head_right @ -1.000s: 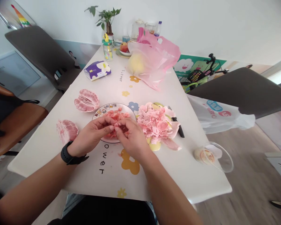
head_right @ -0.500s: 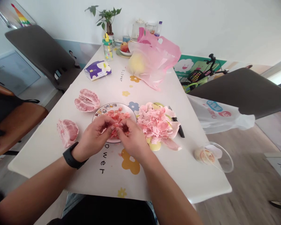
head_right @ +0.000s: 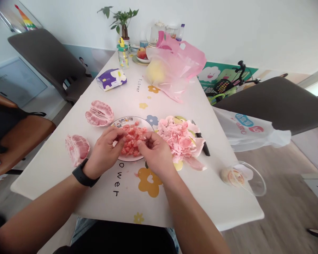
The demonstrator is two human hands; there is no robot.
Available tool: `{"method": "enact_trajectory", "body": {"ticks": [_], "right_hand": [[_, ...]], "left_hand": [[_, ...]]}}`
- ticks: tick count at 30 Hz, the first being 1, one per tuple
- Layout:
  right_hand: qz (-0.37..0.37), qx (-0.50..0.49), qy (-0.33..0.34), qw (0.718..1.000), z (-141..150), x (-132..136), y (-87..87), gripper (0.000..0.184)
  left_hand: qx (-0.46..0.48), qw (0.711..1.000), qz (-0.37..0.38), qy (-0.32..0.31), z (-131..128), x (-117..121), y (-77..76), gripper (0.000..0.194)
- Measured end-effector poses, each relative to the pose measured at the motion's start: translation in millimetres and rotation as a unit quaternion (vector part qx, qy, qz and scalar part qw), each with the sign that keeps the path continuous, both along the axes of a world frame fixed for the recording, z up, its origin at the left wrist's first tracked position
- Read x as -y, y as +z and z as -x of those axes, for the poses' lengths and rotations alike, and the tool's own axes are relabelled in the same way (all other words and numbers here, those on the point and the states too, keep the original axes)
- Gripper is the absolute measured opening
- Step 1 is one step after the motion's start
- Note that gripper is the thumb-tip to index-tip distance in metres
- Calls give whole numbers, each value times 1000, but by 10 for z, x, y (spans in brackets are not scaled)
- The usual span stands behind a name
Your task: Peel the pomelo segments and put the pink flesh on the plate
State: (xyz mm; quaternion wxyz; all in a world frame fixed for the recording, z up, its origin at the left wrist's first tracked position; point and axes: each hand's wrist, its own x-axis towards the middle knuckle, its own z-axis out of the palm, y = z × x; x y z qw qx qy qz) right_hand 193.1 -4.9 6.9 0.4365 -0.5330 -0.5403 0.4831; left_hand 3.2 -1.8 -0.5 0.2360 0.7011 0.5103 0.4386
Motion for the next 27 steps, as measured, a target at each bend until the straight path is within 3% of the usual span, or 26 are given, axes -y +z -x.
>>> {"method": "enact_trajectory", "body": {"ticks": [4, 8, 12, 15, 21, 27], "right_hand": [[-90, 78, -20, 993, 7, -8, -64, 10], [-183, 185, 6, 966, 24, -11, -94, 13], [-214, 191, 23, 958, 22, -20, -97, 21], [-207, 157, 25, 965, 24, -20, -94, 27], [-138, 79, 17, 987, 67, 3, -48, 10], [-119, 144, 7, 982, 74, 25, 23, 22]], "left_hand": [[61, 998, 33, 2, 11, -17, 9, 8], [175, 980, 93, -26, -14, -7, -11, 12], [202, 971, 117, -49, -23, 4, -35, 13], [166, 980, 90, -63, -25, 9, -52, 10], [116, 988, 66, -74, -43, 9, -63, 10], [57, 996, 29, -69, -35, 5, -43, 11]]}}
